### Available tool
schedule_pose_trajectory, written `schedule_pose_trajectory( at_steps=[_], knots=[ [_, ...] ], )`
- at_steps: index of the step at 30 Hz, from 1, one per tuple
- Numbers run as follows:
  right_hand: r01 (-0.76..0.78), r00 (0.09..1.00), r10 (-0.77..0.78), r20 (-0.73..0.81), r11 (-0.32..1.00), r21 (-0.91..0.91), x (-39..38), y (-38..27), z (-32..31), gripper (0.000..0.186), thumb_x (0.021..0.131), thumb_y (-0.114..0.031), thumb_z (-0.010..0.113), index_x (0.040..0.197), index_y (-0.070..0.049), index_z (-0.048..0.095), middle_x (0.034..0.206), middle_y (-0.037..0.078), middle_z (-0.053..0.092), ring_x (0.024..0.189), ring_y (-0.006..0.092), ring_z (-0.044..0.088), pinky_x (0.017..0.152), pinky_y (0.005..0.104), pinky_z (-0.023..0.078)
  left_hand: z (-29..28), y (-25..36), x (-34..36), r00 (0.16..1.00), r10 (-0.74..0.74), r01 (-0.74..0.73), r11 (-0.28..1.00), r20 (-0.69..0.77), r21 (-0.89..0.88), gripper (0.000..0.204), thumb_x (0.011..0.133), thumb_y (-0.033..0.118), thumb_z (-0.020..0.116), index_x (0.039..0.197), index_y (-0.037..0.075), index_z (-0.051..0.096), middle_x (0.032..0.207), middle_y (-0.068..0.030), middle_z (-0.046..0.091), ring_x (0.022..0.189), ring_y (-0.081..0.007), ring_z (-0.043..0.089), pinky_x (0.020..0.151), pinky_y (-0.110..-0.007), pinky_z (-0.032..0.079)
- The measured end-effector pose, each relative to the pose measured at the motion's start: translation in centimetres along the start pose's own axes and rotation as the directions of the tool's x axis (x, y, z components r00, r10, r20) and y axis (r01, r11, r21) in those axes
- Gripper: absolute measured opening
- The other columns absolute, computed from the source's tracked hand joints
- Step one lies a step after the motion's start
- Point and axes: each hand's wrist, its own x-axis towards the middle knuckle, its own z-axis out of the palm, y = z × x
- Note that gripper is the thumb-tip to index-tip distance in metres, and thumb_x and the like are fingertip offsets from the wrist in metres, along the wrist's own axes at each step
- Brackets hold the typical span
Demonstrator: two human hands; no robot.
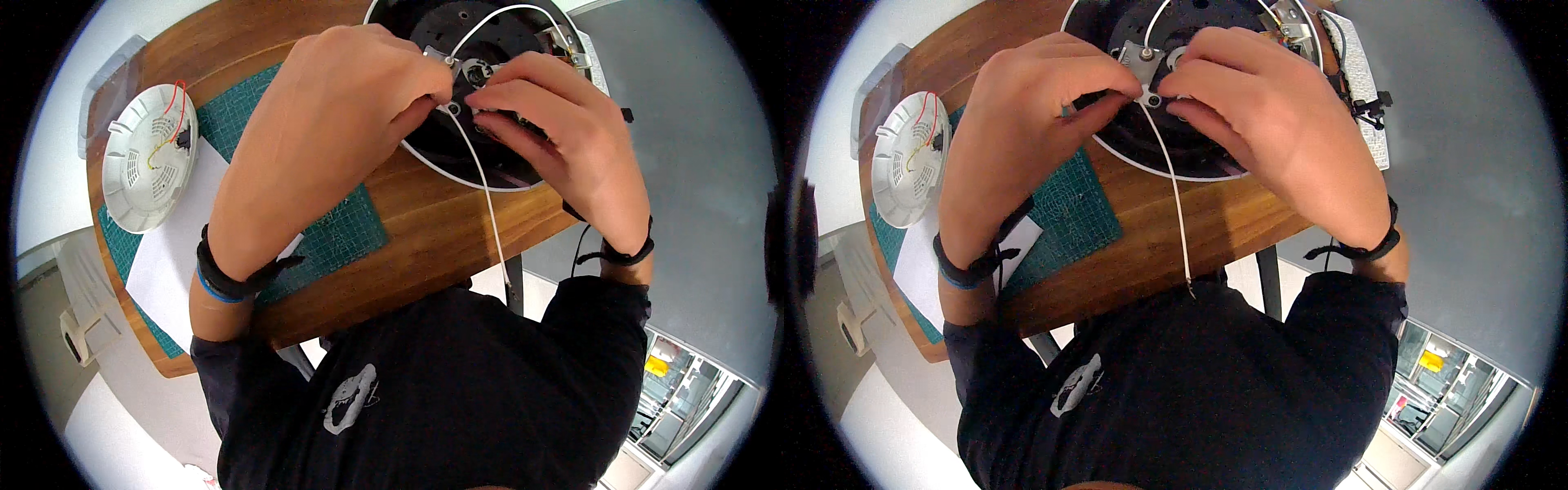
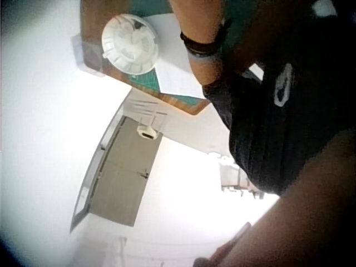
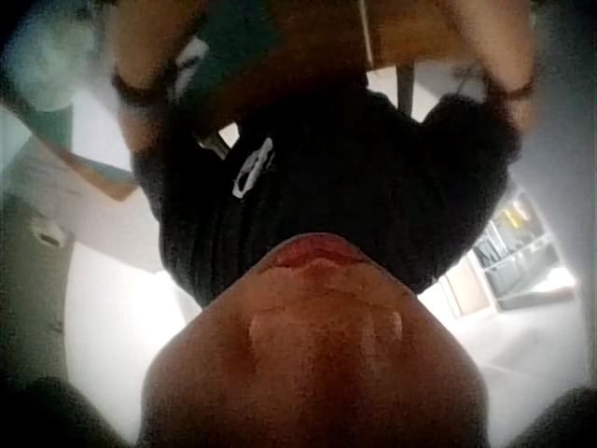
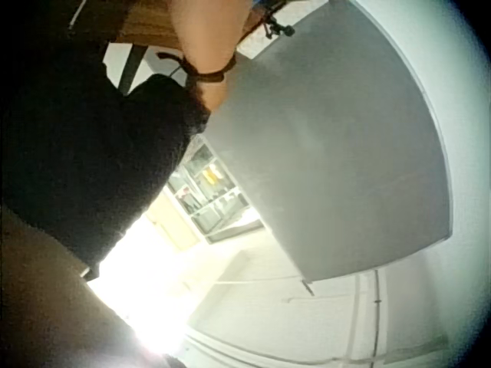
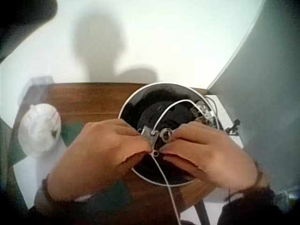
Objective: The person wipes the exterior of a white cylindrical appliance with a blue cloth, then opens it to reveal internal wiring. They use a screwdriver to manipulate wires and components inside the device, focusing on connecting or adjusting the internal electrical parts.
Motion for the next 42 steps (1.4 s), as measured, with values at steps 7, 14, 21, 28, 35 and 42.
schedule_pose_trajectory(
  at_steps=[7, 14, 21, 28, 35, 42],
  knots=[
    [-0.213, 0.952, 0.225, -0.21, 0.974, 0.077, -3.1, 1.3, -2.3, 0.015, 0.092, 0.0, 0.084, 0.106, -0.002, 0.08, 0.104, 0.008, 0.077, 0.092, 0.0176, 0.072, 0.081, 0.0294, 0.057, -0.1, 0.5, 0.0, 0.999, -0.018, 0.019, 1.0, 0.03, -0.022, 0.02, 0.084, 0.002, 0.084, 0.101, 0.011, 0.08, 0.101, -0.0075, 0.077, 0.091, -0.0314, 0.075, 0.076, -0.041, 0.059],
    [-0.649, 0.654, 0.615, -0.44, 0.755, 0.09, -10.0, 9.2, -3.0, 0.024, 0.108, -0.025, 0.073, 0.11, -0.001, 0.076, 0.088, 0.011, 0.075, 0.08, 0.0138, 0.07, 0.074, 0.0307, 0.055, -0.7, 1.4, 0.7, 0.994, -0.049, 0.052, 0.998, 0.101, -0.031, 0.021, 0.084, 0.002, 0.08, 0.102, 0.011, 0.08, 0.098, -0.0066, 0.073, 0.094, -0.0315, 0.071, 0.079, -0.043, 0.057],
    [-0.698, 0.716, 0.688, 0.118, 0.707, 0.113, -17.3, 15.2, 1.7, 0.022, 0.101, -0.025, 0.079, 0.109, -0.004, 0.075, 0.095, 0.015, 0.077, 0.089, 0.0314, 0.075, 0.079, 0.0414, 0.058, -0.6, 2.8, 1.6, 0.971, -0.176, 0.184, 0.982, 0.162, -0.036, 0.026, 0.081, -0.004, 0.081, 0.102, 0.011, 0.085, 0.099, -0.0058, 0.074, 0.093, -0.0287, 0.071, 0.08, -0.041, 0.058],
    [-0.521, 0.822, 0.445, 0.356, 0.84, 0.153, -19.1, 16.4, 5.7, 0.053, 0.09, -0.026, 0.088, 0.131, -0.006, 0.062, 0.122, 0.017, 0.071, 0.107, 0.0389, 0.071, 0.088, 0.0459, 0.058, -0.5, 4.2, 2.2, 0.948, -0.219, 0.215, 0.976, 0.231, 0.042, 0.028, 0.082, -0.008, 0.08, 0.104, 0.008, 0.085, 0.099, -0.0071, 0.073, 0.094, -0.0272, 0.071, 0.079, -0.039, 0.058],
    [-0.158, 0.981, 0.167, -0.094, 0.983, 0.097, -20.7, 17.7, 10.8, 0.052, 0.092, -0.012, 0.082, 0.138, -0.003, 0.059, 0.13, 0.021, 0.07, 0.121, 0.0439, 0.067, 0.102, 0.0488, 0.057, -1.2, 4.2, 2.2, 0.954, -0.194, 0.187, 0.981, 0.229, 0.052, 0.031, 0.08, -0.008, 0.077, 0.106, 0.008, 0.084, 0.101, -0.0082, 0.072, 0.097, -0.0293, 0.07, 0.083, -0.04, 0.057],
    [-0.366, 0.89, 0.356, 0.284, 0.93, -0.019, -19.2, 14.5, 5.0, 0.025, 0.095, -0.011, 0.077, 0.113, -0.002, 0.061, 0.112, 0.019, 0.068, 0.104, 0.0407, 0.069, 0.085, 0.0488, 0.055, -1.5, 3.3, 1.5, 0.959, -0.155, 0.15, 0.988, 0.238, 0.036, 0.022, 0.088, 0.0, 0.076, 0.108, 0.008, 0.082, 0.105, -0.0096, 0.072, 0.103, -0.0314, 0.071, 0.086, -0.043, 0.059]
  ],
)
